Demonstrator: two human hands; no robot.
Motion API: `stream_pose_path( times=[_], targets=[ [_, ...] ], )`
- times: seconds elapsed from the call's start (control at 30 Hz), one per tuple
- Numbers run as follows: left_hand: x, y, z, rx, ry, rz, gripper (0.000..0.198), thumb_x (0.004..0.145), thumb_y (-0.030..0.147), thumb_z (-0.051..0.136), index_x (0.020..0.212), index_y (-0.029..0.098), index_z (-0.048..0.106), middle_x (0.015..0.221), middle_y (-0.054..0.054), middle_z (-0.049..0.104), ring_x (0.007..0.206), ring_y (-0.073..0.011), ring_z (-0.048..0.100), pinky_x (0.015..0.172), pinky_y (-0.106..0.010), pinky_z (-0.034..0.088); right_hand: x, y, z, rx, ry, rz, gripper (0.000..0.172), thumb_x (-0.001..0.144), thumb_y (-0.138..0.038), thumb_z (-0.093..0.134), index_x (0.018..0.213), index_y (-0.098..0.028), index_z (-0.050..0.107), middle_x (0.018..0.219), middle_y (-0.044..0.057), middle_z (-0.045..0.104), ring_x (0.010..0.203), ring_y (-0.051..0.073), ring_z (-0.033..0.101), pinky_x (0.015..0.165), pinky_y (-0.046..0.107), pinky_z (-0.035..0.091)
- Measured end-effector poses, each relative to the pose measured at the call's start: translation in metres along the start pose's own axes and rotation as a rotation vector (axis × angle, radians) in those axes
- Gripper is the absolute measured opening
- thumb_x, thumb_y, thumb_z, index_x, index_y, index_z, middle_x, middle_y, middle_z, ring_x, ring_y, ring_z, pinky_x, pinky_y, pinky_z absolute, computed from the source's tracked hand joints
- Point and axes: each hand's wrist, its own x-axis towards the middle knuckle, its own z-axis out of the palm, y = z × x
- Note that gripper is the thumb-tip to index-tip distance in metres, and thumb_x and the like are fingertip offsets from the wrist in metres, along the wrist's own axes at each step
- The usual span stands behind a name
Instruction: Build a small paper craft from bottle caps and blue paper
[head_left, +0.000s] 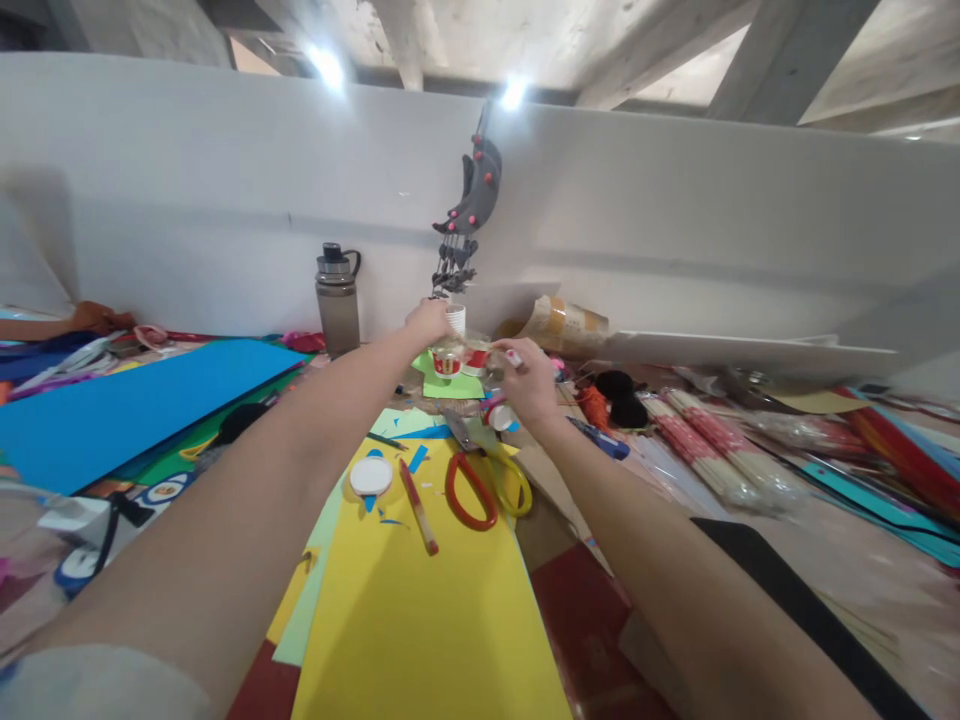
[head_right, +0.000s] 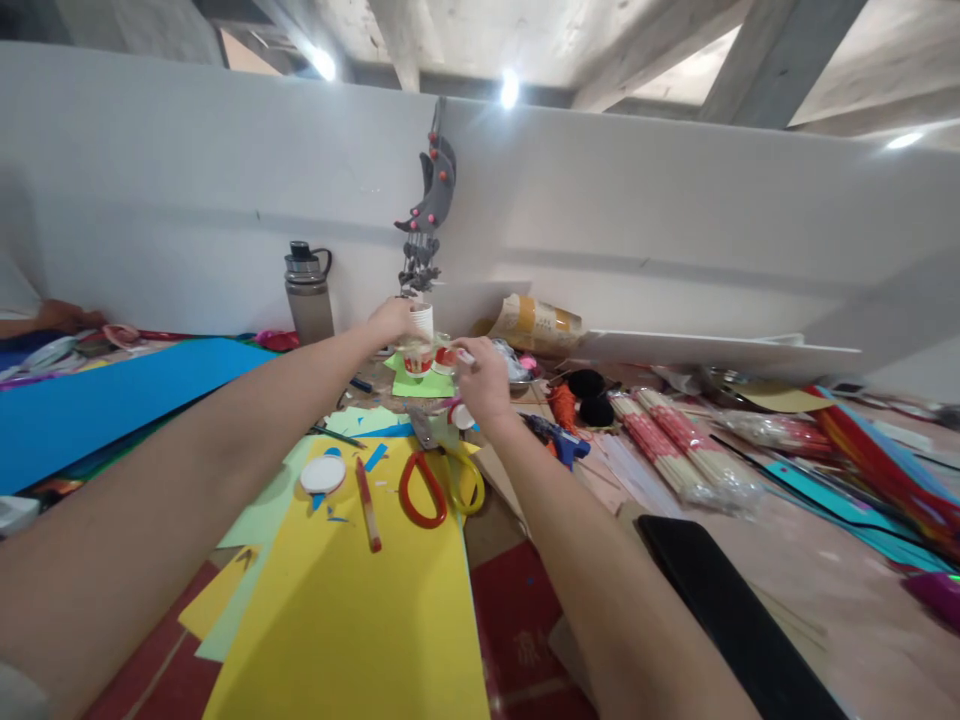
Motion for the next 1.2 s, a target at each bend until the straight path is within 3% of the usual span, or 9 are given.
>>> stream_pose_path(
  times=[0.07, 0.23, 0.4, 0.63, 0.77, 0.87, 1.0, 1.1, 1.2],
  targets=[
    [-0.003, 0.004, 0.004, 0.024, -0.052, 0.008, 0.058, 0.054, 0.041, 0.086, 0.105, 0.017, 0.07, 0.106, -0.011, 0.068, 0.102, -0.0264, 0.063, 0.092, -0.031, 0.048, -0.001, 0.013, -0.007, 0.084, 0.137, 0.173, 0.021, 0.08, -0.02, 0.052, 0.091, -0.018, 0.07, 0.091, 0.007, 0.068, 0.087, 0.021, 0.06, 0.086, 0.036, 0.045],
    [-0.023, 0.01, 0.022, 0.015, -0.023, 0.081, 0.088, 0.052, 0.05, 0.086, 0.128, 0.017, 0.055, 0.132, -0.015, 0.052, 0.109, -0.027, 0.061, 0.097, -0.033, 0.045, -0.003, 0.034, -0.017, 0.187, 0.302, 0.563, 0.022, 0.073, -0.025, 0.058, 0.091, -0.015, 0.067, 0.076, 0.003, 0.064, 0.071, 0.018, 0.055, 0.075, 0.034, 0.044],
    [-0.033, 0.003, 0.019, -0.043, 0.002, 0.053, 0.11, 0.049, 0.052, 0.086, 0.143, 0.022, 0.038, 0.141, -0.015, 0.041, 0.12, -0.029, 0.055, 0.105, -0.035, 0.04, 0.001, 0.042, -0.021, 0.233, 0.334, 0.612, 0.024, 0.07, -0.024, 0.059, 0.091, -0.014, 0.065, 0.077, 0.003, 0.064, 0.068, 0.016, 0.055, 0.072, 0.033, 0.044],
    [-0.052, 0.002, 0.006, -0.004, 0.017, 0.117, 0.108, 0.05, 0.054, 0.086, 0.143, 0.025, 0.04, 0.144, -0.013, 0.041, 0.129, -0.0325, 0.045, 0.108, -0.038, 0.035, 0.004, 0.045, -0.021, 0.316, 0.405, 0.692, 0.022, 0.069, -0.02, 0.059, 0.089, -0.015, 0.064, 0.068, -0.003, 0.059, 0.062, 0.013, 0.053, 0.063, 0.026, 0.045],
    [-0.079, 0.028, 0.0, 0.049, 0.317, 0.241, 0.077, 0.07, 0.059, 0.073, 0.135, 0.022, 0.052, 0.15, -0.014, 0.036, 0.138, -0.0353, 0.029, 0.112, -0.045, 0.024, 0.006, 0.039, -0.019, 0.384, 0.443, 0.743, 0.019, 0.069, -0.016, 0.058, 0.088, -0.015, 0.062, 0.064, -0.005, 0.056, 0.056, 0.01, 0.051, 0.056, 0.022, 0.043],
    [-0.093, 0.051, 0.016, 0.087, 0.046, 0.592, 0.059, 0.077, 0.048, 0.071, 0.127, 0.021, 0.057, 0.136, -0.012, 0.053, 0.131, -0.0303, 0.042, 0.11, -0.04, 0.027, 0.009, 0.029, -0.017, 0.438, 0.448, 0.762, 0.017, 0.069, -0.014, 0.06, 0.086, -0.016, 0.061, 0.061, -0.007, 0.055, 0.051, 0.008, 0.048, 0.05, 0.02, 0.04],
    [-0.091, 0.063, 0.052, 0.043, -0.134, 0.407, 0.068, 0.073, 0.028, 0.074, 0.135, 0.017, 0.049, 0.118, -0.016, 0.065, 0.117, -0.034, 0.054, 0.101, -0.042, 0.037, 0.016, 0.014, -0.018, 0.526, 0.428, 0.782, 0.015, 0.07, -0.011, 0.061, 0.085, -0.016, 0.06, 0.056, -0.009, 0.051, 0.043, 0.007, 0.043, 0.043, 0.019, 0.035],
    [-0.084, 0.061, 0.067, 0.0, -0.161, 0.371, 0.047, 0.082, 0.025, 0.062, 0.128, 0.015, 0.055, 0.112, -0.016, 0.066, 0.108, -0.0325, 0.06, 0.093, -0.042, 0.043, 0.021, 0.007, -0.024, 0.582, 0.428, 0.798, 0.013, 0.071, -0.01, 0.061, 0.082, -0.017, 0.058, 0.052, -0.01, 0.049, 0.04, 0.007, 0.042, 0.042, 0.019, 0.035],
    [-0.082, 0.057, 0.07, -0.049, -0.208, 0.421, 0.024, 0.081, 0.028, 0.064, 0.102, 0.017, 0.068, 0.113, -0.012, 0.065, 0.108, -0.0284, 0.06, 0.093, -0.036, 0.045, 0.023, 0.008, -0.03, 0.615, 0.447, 0.816, 0.012, 0.072, -0.01, 0.062, 0.079, -0.017, 0.056, 0.05, -0.01, 0.049, 0.04, 0.006, 0.042, 0.042, 0.019, 0.037]
  ],
)
